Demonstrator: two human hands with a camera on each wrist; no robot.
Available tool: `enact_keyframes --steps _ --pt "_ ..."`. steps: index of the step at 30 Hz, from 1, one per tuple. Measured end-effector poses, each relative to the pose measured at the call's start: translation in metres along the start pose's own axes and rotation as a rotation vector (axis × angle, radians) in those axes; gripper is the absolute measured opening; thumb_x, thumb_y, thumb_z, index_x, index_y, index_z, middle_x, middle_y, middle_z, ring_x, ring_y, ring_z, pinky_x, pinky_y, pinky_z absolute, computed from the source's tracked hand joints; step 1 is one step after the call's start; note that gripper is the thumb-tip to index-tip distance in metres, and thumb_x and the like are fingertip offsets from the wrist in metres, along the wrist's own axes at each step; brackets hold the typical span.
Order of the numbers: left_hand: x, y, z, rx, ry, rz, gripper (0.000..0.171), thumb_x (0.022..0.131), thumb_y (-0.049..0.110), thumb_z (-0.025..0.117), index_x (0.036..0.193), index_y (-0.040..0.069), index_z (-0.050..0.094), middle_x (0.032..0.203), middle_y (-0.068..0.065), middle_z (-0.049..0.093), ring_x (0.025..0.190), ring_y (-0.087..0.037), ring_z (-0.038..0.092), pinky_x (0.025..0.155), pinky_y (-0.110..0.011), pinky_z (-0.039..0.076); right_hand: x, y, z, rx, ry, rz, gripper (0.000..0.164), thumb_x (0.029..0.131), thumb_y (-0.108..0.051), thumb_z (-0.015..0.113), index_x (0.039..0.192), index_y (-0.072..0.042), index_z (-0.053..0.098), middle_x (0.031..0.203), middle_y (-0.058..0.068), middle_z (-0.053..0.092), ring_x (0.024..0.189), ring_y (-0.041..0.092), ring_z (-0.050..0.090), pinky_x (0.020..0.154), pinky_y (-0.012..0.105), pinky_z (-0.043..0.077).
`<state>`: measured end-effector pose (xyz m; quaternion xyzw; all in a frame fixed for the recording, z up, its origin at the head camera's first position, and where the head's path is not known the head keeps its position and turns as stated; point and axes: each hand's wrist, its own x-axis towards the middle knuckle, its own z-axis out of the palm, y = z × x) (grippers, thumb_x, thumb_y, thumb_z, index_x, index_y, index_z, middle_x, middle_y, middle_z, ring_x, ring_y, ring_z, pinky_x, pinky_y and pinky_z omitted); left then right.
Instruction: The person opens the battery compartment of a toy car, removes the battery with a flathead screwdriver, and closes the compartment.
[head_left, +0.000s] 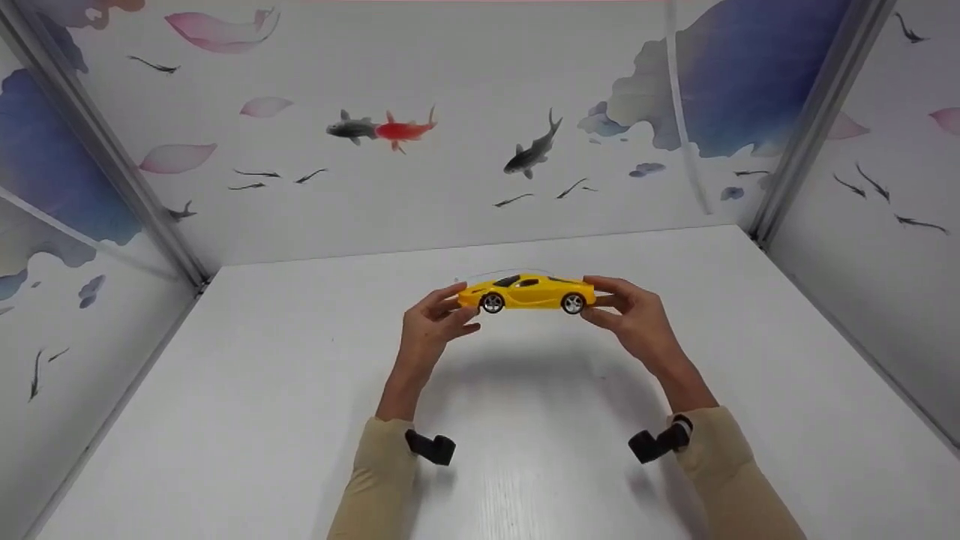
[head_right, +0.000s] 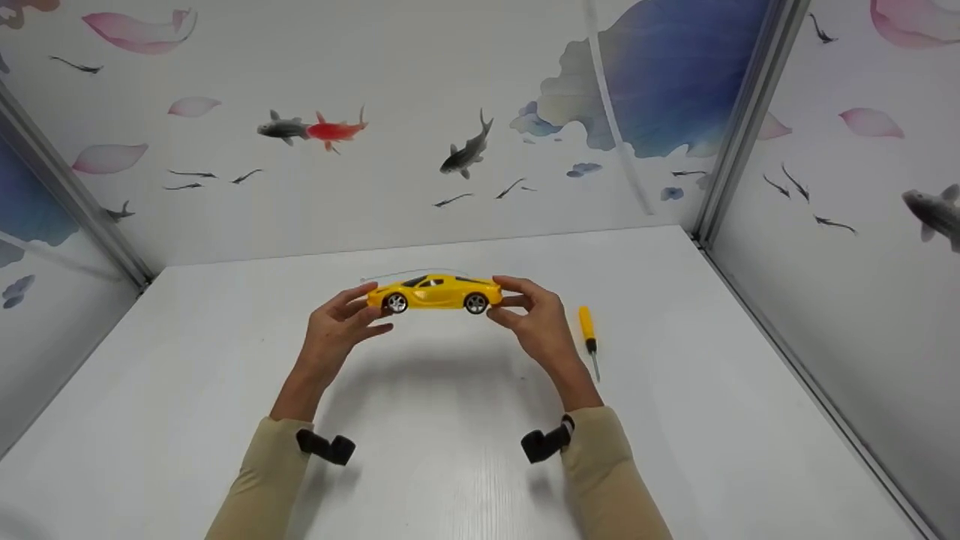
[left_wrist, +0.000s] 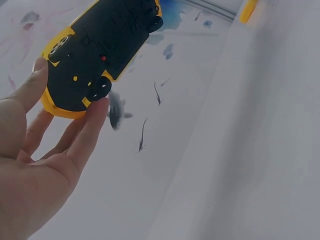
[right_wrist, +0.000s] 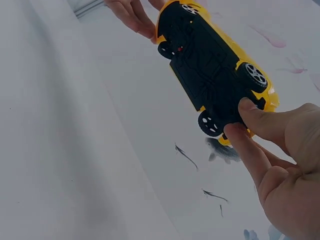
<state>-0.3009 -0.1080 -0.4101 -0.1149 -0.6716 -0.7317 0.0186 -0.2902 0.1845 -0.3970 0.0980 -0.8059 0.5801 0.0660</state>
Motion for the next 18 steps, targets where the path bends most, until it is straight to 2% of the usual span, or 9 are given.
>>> enact_keyframes --steps 6,13,18 --pt "0.0001 -0.0014 0.0024 -0.013 -0.001 -0.006 0.05 0.075 0.033 0.071 0.121 0.015 0.059 0.111 -0.014 0.06 0.1 -0.026 0.064 0.082 -0.035 0.054 -0.0003 0.0015 0.0048 0.05 0.076 -0.048 0.04 0.082 -0.016 0.067 0.121 -0.014 0.059 0.122 0.003 0.057 0.101 0.015 0.061 0.081 0.02 0.052" --pt "-0.0004 -0.0029 0.0015 -0.051 -0.051 -0.002 0.048 0.078 0.028 0.07 0.121 0.012 0.058 0.112 -0.018 0.059 0.102 -0.026 0.064 0.084 -0.036 0.053 0.001 0.0015 0.0046 0.046 0.128 -0.071 0.039 0.084 -0.02 0.064 0.122 -0.017 0.059 0.12 0.005 0.057 0.094 0.014 0.06 0.073 0.023 0.055" --pt "0.001 -0.005 0.0014 -0.036 -0.034 0.013 0.044 0.079 0.024 0.07 0.12 0.009 0.059 0.11 -0.018 0.062 0.098 -0.029 0.065 0.082 -0.037 0.054 0.0008 0.0002 0.0055 0.026 0.137 -0.061 0.039 0.084 -0.027 0.064 0.122 -0.021 0.06 0.117 0.004 0.059 0.097 0.014 0.057 0.072 0.023 0.055"
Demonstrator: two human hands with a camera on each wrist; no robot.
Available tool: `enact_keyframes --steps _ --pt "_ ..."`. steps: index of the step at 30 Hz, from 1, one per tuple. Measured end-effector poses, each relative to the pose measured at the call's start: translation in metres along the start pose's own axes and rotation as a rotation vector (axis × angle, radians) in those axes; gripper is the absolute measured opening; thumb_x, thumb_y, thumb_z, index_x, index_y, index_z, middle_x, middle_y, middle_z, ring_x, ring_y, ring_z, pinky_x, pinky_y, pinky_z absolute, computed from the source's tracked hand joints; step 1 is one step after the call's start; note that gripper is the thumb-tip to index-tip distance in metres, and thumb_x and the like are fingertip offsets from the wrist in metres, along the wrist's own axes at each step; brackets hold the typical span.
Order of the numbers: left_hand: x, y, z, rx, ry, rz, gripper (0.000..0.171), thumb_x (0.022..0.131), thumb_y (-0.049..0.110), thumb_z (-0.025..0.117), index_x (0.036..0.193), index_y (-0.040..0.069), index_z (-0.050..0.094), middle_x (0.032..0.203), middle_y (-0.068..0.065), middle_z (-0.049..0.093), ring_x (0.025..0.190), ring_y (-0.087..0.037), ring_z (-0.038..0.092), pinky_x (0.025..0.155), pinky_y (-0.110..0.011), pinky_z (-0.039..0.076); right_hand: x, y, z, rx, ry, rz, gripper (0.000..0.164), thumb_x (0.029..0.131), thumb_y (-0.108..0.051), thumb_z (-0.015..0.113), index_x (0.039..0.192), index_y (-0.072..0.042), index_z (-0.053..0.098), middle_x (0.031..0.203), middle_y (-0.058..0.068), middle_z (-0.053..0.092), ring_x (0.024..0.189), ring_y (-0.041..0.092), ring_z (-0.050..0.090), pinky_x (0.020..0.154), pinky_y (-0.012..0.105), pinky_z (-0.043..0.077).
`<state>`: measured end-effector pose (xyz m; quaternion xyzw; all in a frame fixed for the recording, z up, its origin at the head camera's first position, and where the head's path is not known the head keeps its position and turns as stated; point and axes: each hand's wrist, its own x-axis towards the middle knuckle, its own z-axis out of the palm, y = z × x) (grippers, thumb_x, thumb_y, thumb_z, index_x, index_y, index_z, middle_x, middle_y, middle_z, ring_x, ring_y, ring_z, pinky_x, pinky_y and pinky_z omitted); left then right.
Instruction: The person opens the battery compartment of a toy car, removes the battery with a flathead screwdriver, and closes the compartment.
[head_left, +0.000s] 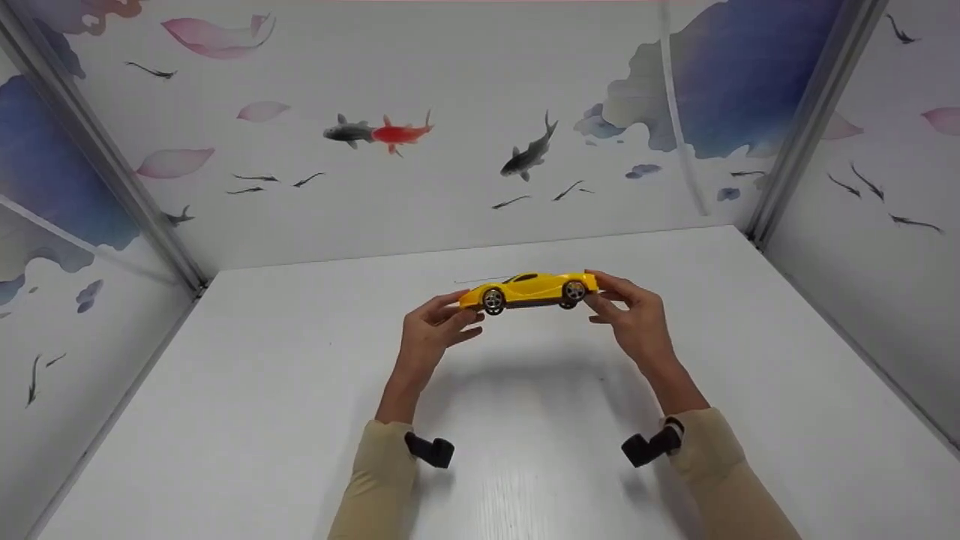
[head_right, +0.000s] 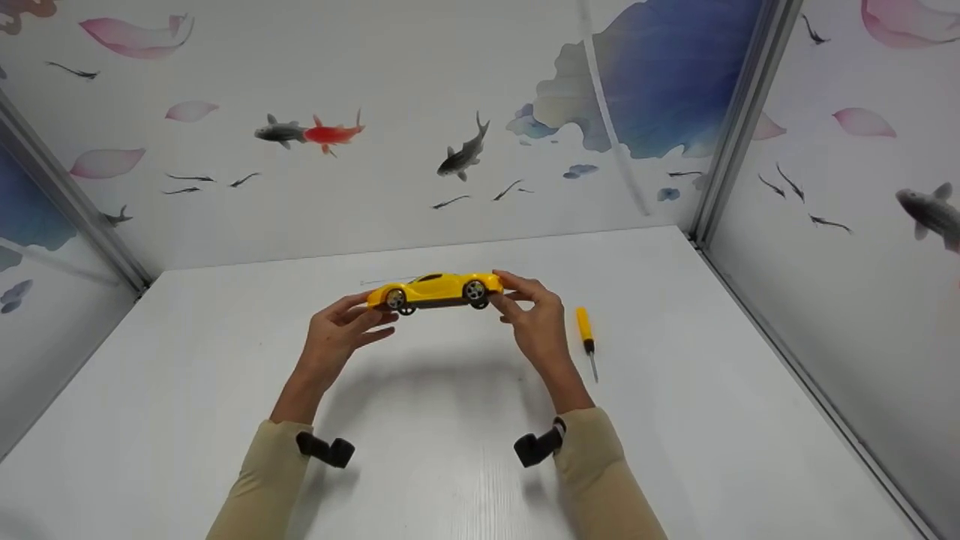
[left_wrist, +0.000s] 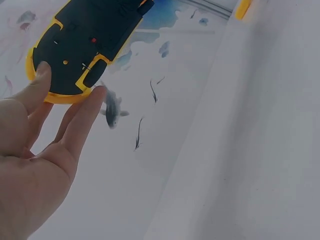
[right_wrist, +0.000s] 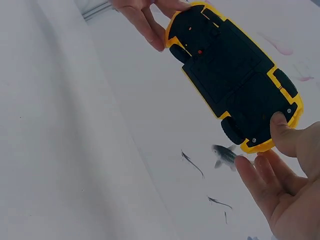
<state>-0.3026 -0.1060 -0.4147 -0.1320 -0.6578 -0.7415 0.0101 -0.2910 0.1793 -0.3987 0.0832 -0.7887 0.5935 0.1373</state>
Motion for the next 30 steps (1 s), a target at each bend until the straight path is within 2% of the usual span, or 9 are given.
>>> enact_keyframes --steps 6,12,19,24,30 --pt "0.0014 -0.0024 0.001 0.031 0.043 0.005 0.04 0.079 0.026 0.07 0.116 0.011 0.063 0.107 -0.015 0.065 0.097 -0.029 0.066 0.079 -0.037 0.055 -0.0019 -0.0012 0.0046 0.008 0.002 0.028 0.041 0.086 -0.028 0.061 0.126 -0.024 0.056 0.119 0.004 0.058 0.102 0.015 0.057 0.074 0.024 0.055" --pt "0.0016 -0.0042 0.001 0.056 0.084 -0.003 0.038 0.079 0.026 0.07 0.114 0.011 0.064 0.112 -0.013 0.064 0.098 -0.023 0.065 0.078 -0.036 0.055 -0.001 -0.0026 0.0096 0.029 0.025 0.106 0.045 0.086 -0.033 0.06 0.128 -0.017 0.054 0.12 0.005 0.057 0.107 0.017 0.058 0.075 0.024 0.055" --pt "0.0019 0.0006 0.0028 -0.002 0.098 0.001 0.04 0.078 0.025 0.071 0.112 0.006 0.063 0.117 -0.013 0.058 0.103 -0.023 0.063 0.082 -0.033 0.054 0.001 -0.0016 0.01 0.067 0.029 0.179 0.047 0.083 -0.038 0.062 0.124 -0.016 0.056 0.118 0.005 0.059 0.103 0.019 0.061 0.076 0.024 0.055" --pt "0.0016 0.0021 0.0049 -0.03 0.123 -0.024 0.04 0.079 0.025 0.07 0.113 0.005 0.061 0.115 -0.014 0.058 0.104 -0.022 0.063 0.084 -0.03 0.053 -0.0001 -0.0023 0.0101 0.1 0.021 0.194 0.05 0.081 -0.04 0.063 0.124 -0.015 0.057 0.118 0.007 0.057 0.1 0.016 0.061 0.077 0.025 0.055" --pt "0.0025 0.0024 0.0078 -0.073 0.126 -0.053 0.043 0.08 0.021 0.07 0.117 0.005 0.056 0.115 -0.017 0.059 0.1 -0.024 0.065 0.082 -0.033 0.053 -0.0007 -0.0017 0.0089 0.134 0.025 0.192 0.054 0.081 -0.045 0.062 0.127 -0.018 0.056 0.123 0.006 0.056 0.1 0.014 0.062 0.079 0.027 0.054"
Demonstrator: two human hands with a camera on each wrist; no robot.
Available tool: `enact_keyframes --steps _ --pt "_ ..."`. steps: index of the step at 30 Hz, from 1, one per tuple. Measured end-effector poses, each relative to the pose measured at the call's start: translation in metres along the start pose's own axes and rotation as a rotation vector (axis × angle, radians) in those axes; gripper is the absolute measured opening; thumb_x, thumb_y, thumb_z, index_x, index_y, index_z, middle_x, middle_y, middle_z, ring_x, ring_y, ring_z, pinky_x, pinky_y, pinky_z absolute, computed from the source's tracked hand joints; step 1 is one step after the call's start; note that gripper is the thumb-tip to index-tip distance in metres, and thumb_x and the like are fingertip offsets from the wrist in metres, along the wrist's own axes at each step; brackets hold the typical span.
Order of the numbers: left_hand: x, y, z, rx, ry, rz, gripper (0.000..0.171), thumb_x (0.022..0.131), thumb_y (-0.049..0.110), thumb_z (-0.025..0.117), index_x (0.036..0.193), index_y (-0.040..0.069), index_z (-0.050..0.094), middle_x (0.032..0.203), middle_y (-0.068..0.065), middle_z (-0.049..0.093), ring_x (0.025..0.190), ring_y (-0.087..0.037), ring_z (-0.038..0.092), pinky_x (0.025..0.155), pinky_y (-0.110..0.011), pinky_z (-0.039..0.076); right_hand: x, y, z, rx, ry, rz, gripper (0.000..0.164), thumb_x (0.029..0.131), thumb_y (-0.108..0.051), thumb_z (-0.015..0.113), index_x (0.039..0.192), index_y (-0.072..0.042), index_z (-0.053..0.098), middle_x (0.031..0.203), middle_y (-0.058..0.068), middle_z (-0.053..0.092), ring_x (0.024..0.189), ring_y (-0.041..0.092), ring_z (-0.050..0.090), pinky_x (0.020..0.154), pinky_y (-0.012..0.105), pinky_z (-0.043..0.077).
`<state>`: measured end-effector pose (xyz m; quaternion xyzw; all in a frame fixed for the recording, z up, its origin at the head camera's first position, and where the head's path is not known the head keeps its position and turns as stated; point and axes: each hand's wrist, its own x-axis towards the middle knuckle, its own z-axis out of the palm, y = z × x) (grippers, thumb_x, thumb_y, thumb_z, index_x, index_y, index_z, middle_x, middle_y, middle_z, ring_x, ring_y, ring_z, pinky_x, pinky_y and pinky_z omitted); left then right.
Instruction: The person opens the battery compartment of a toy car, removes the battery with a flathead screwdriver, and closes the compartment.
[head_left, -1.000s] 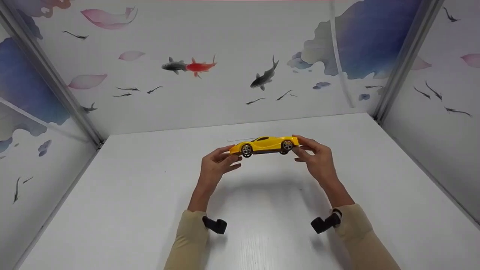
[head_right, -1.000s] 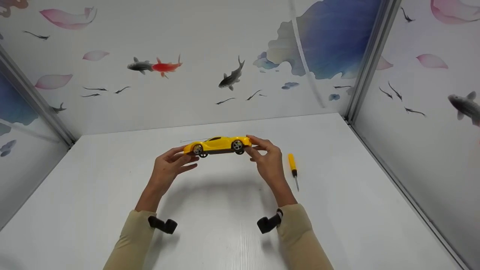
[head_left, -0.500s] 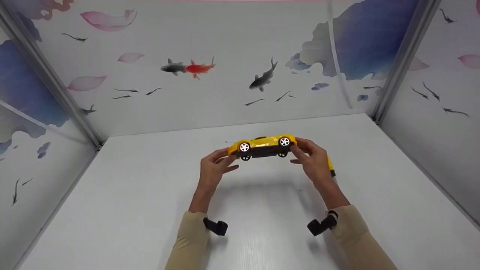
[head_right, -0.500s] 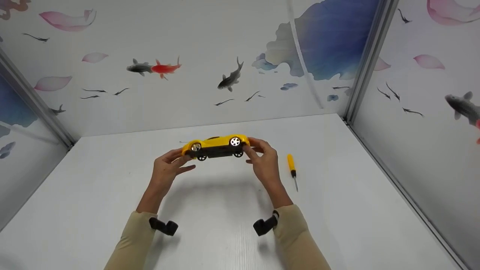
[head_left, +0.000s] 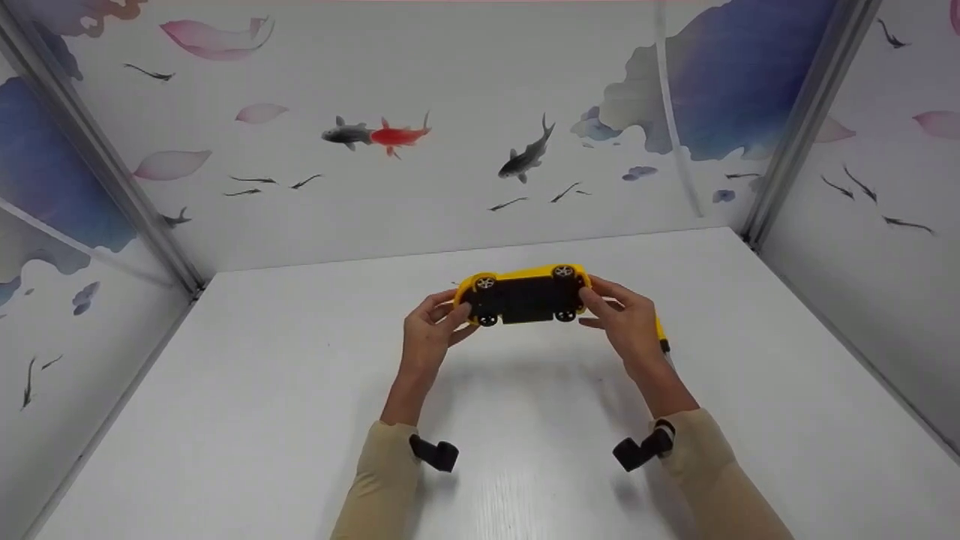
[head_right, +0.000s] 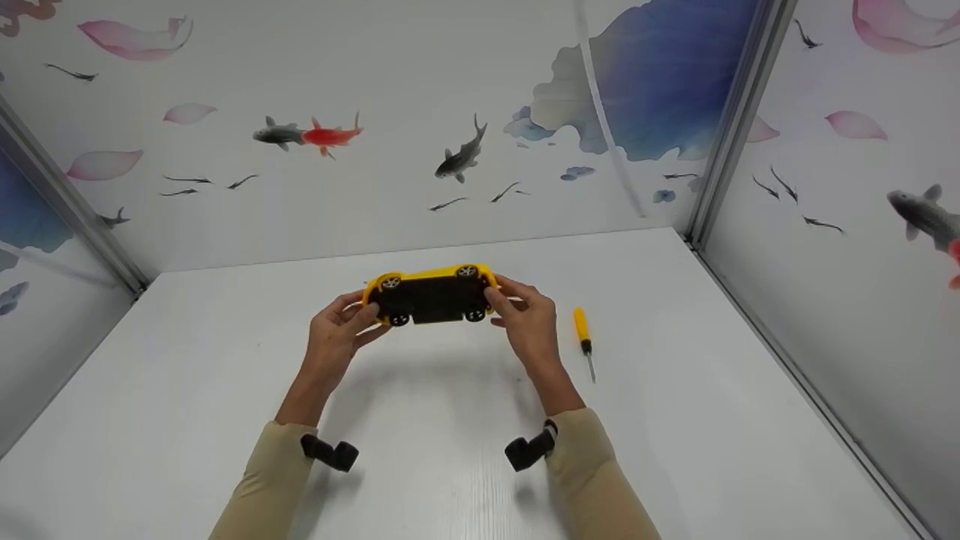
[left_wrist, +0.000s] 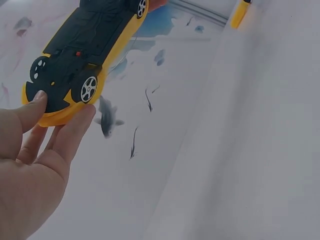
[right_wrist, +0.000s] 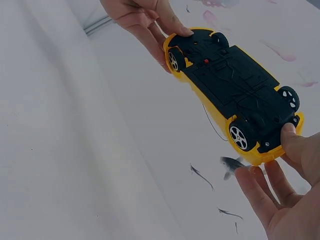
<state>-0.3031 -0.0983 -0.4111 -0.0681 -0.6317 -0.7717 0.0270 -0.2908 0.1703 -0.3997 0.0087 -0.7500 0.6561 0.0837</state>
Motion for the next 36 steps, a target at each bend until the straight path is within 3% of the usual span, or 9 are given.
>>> enact_keyframes --steps 10,17,24,29,36 --pt "-0.003 0.011 0.0 -0.02 -0.001 -0.01 0.041 0.084 0.016 0.065 0.121 0.004 0.052 0.114 -0.02 0.061 0.094 -0.023 0.066 0.083 -0.037 0.053 0.0 -0.001 0.001 -0.019 -0.017 0.014 0.05 0.086 -0.036 0.057 0.133 -0.021 0.049 0.129 0.007 0.052 0.103 0.021 0.064 0.083 0.024 0.052" --pt "-0.011 0.021 0.003 -0.038 -0.005 -0.011 0.039 0.087 0.011 0.062 0.122 0.001 0.05 0.114 -0.023 0.061 0.096 -0.027 0.066 0.084 -0.038 0.052 0.0 -0.001 0.0 0.019 -0.025 -0.001 0.046 0.087 -0.027 0.059 0.132 -0.022 0.051 0.125 0.008 0.052 0.1 0.015 0.064 0.082 0.024 0.053" --pt "-0.001 0.0 -0.002 -0.035 0.018 0.023 0.04 0.085 0.019 0.065 0.121 0.009 0.052 0.111 -0.02 0.062 0.094 -0.027 0.067 0.079 -0.037 0.054 -0.001 -0.004 0.0 0.053 -0.033 0.016 0.045 0.087 -0.027 0.059 0.131 -0.02 0.052 0.124 0.008 0.051 0.102 0.014 0.061 0.082 0.026 0.054" --pt "-0.001 0.0 -0.004 -0.022 0.011 0.028 0.042 0.085 0.021 0.064 0.124 0.011 0.051 0.111 -0.019 0.062 0.094 -0.027 0.067 0.078 -0.039 0.055 0.001 -0.006 0.002 0.078 -0.033 0.047 0.047 0.086 -0.031 0.06 0.131 -0.02 0.052 0.124 0.008 0.053 0.103 0.015 0.062 0.083 0.028 0.053" --pt "-0.003 0.001 -0.004 -0.029 -0.019 0.011 0.045 0.087 0.026 0.061 0.127 0.009 0.049 0.111 -0.021 0.06 0.095 -0.027 0.066 0.079 -0.042 0.054 0.002 -0.002 -0.002 0.051 -0.129 0.078 0.054 0.084 -0.042 0.06 0.134 -0.025 0.047 0.124 0.006 0.052 0.106 0.017 0.062 0.088 0.028 0.051"
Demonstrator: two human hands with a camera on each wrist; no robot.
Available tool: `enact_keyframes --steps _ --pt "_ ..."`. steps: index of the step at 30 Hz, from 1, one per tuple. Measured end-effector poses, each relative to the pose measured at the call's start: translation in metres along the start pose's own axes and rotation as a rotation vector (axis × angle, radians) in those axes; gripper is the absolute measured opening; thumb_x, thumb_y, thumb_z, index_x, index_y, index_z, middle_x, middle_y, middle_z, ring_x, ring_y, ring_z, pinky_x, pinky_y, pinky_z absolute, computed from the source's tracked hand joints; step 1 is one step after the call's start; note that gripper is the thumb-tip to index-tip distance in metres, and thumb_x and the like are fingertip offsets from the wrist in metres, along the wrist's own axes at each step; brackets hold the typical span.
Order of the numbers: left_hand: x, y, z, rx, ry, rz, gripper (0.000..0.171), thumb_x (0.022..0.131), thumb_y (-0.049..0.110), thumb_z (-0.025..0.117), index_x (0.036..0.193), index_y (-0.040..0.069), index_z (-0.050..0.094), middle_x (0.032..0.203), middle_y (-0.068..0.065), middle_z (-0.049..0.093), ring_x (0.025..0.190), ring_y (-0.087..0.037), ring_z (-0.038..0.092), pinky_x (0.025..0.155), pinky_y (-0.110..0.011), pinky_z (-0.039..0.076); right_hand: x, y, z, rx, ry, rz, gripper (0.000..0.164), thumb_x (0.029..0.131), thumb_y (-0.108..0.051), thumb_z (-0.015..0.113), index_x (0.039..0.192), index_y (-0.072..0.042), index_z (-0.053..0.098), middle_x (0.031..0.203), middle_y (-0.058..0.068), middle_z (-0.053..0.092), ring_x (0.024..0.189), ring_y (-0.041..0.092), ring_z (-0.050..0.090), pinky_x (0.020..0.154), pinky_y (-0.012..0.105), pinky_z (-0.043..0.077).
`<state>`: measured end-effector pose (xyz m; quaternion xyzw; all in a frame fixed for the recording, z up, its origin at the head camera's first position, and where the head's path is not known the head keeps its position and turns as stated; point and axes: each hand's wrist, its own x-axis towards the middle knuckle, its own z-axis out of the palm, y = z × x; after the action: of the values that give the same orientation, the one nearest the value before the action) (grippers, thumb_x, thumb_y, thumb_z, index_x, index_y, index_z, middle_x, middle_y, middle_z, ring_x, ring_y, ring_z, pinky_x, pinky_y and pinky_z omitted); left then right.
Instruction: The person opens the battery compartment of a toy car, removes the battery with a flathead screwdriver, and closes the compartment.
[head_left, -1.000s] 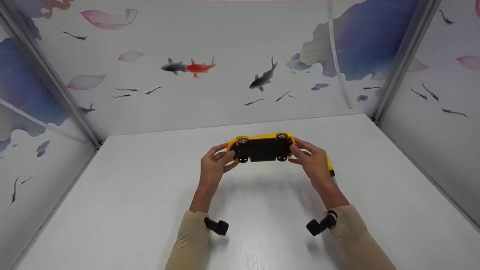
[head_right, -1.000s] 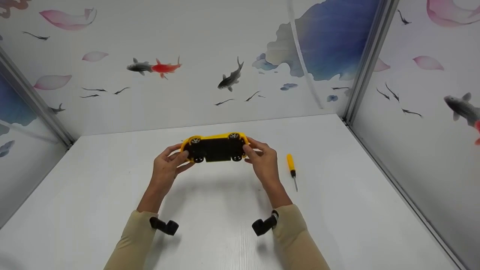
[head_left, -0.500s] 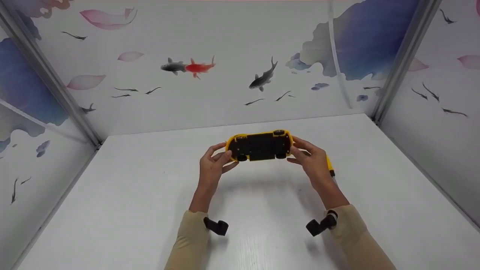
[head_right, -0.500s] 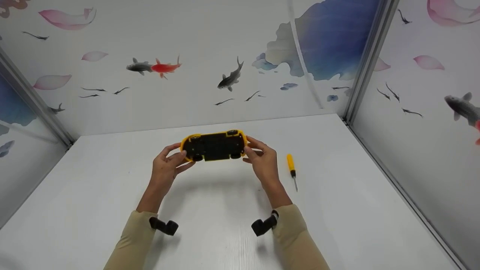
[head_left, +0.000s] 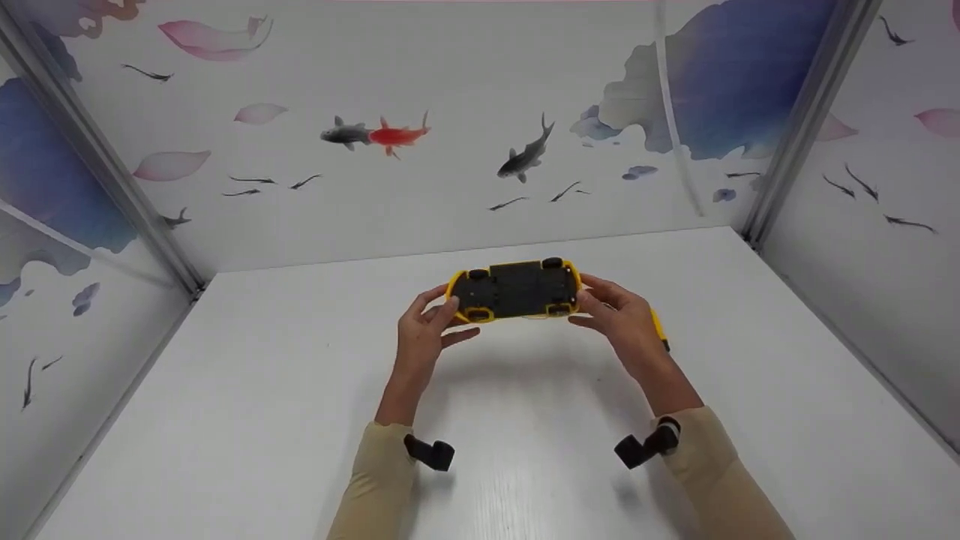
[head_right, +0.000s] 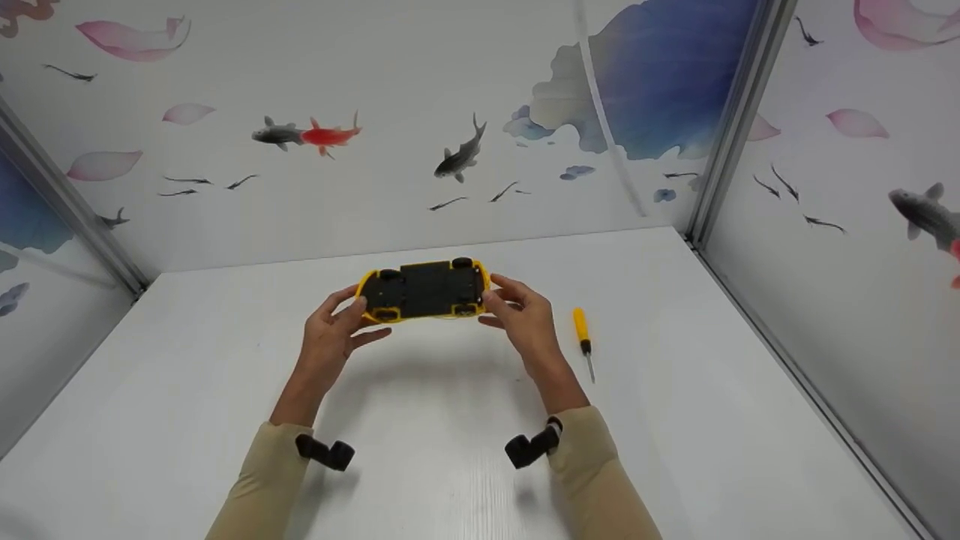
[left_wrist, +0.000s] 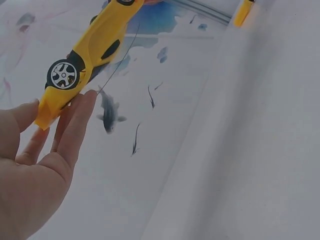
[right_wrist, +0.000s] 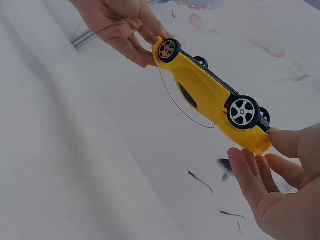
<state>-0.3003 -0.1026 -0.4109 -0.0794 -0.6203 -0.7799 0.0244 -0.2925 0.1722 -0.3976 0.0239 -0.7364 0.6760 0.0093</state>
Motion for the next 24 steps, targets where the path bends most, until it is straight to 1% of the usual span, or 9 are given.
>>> enact_keyframes --steps 4,7,9,16,19,24 --pt "-0.0001 -0.0008 0.0004 -0.001 -0.009 -0.012 0.046 0.087 0.028 0.062 0.127 0.01 0.048 0.112 -0.02 0.059 0.096 -0.026 0.065 0.079 -0.041 0.055 0.0011 0.0019 -0.0025 0.031 -0.057 0.022 0.056 0.084 -0.042 0.06 0.135 -0.024 0.045 0.129 0.004 0.051 0.112 0.017 0.058 0.091 0.027 0.049" --pt "0.0005 -0.0016 0.0013 0.004 -0.007 -0.017 0.047 0.085 0.03 0.063 0.126 0.009 0.049 0.113 -0.019 0.058 0.097 -0.026 0.065 0.079 -0.04 0.055 0.0017 0.0017 -0.0039 0.069 -0.081 0.025 0.056 0.086 -0.04 0.058 0.136 -0.022 0.044 0.133 0.003 0.049 0.114 0.017 0.056 0.092 0.026 0.048" --pt "0.0012 -0.0021 0.0018 0.011 -0.005 -0.016 0.047 0.085 0.03 0.064 0.124 0.008 0.05 0.114 -0.017 0.058 0.097 -0.026 0.065 0.079 -0.039 0.055 0.0021 0.0012 -0.0043 0.094 -0.087 0.024 0.055 0.087 -0.039 0.057 0.137 -0.022 0.043 0.134 0.003 0.048 0.116 0.018 0.054 0.092 0.024 0.048" --pt "0.0012 -0.0033 0.0031 0.017 -0.019 -0.009 0.047 0.086 0.032 0.062 0.122 0.005 0.051 0.116 -0.015 0.057 0.099 -0.025 0.064 0.079 -0.039 0.055 0.002 0.0001 -0.0027 0.11 -0.089 0.051 0.054 0.088 -0.042 0.053 0.138 -0.024 0.042 0.133 0.002 0.047 0.116 0.016 0.054 0.092 0.021 0.047" --pt "0.0017 -0.0039 0.0033 0.027 -0.027 -0.014 0.051 0.084 0.033 0.064 0.125 0.006 0.051 0.118 -0.015 0.057 0.098 -0.025 0.065 0.079 -0.038 0.055 0.0021 -0.0003 -0.0024 0.154 -0.093 0.051 0.055 0.088 -0.04 0.054 0.138 -0.021 0.042 0.133 0.003 0.047 0.116 0.018 0.054 0.092 0.023 0.048" --pt "0.0028 -0.0063 0.004 0.056 -0.046 -0.027 0.058 0.079 0.03 0.07 0.129 0.01 0.049 0.122 -0.014 0.052 0.097 -0.025 0.065 0.078 -0.038 0.055 0.0022 -0.0013 -0.0025 0.21 -0.098 0.057 0.056 0.088 -0.037 0.056 0.138 -0.016 0.042 0.132 0.005 0.047 0.116 0.02 0.053 0.092 0.025 0.048"
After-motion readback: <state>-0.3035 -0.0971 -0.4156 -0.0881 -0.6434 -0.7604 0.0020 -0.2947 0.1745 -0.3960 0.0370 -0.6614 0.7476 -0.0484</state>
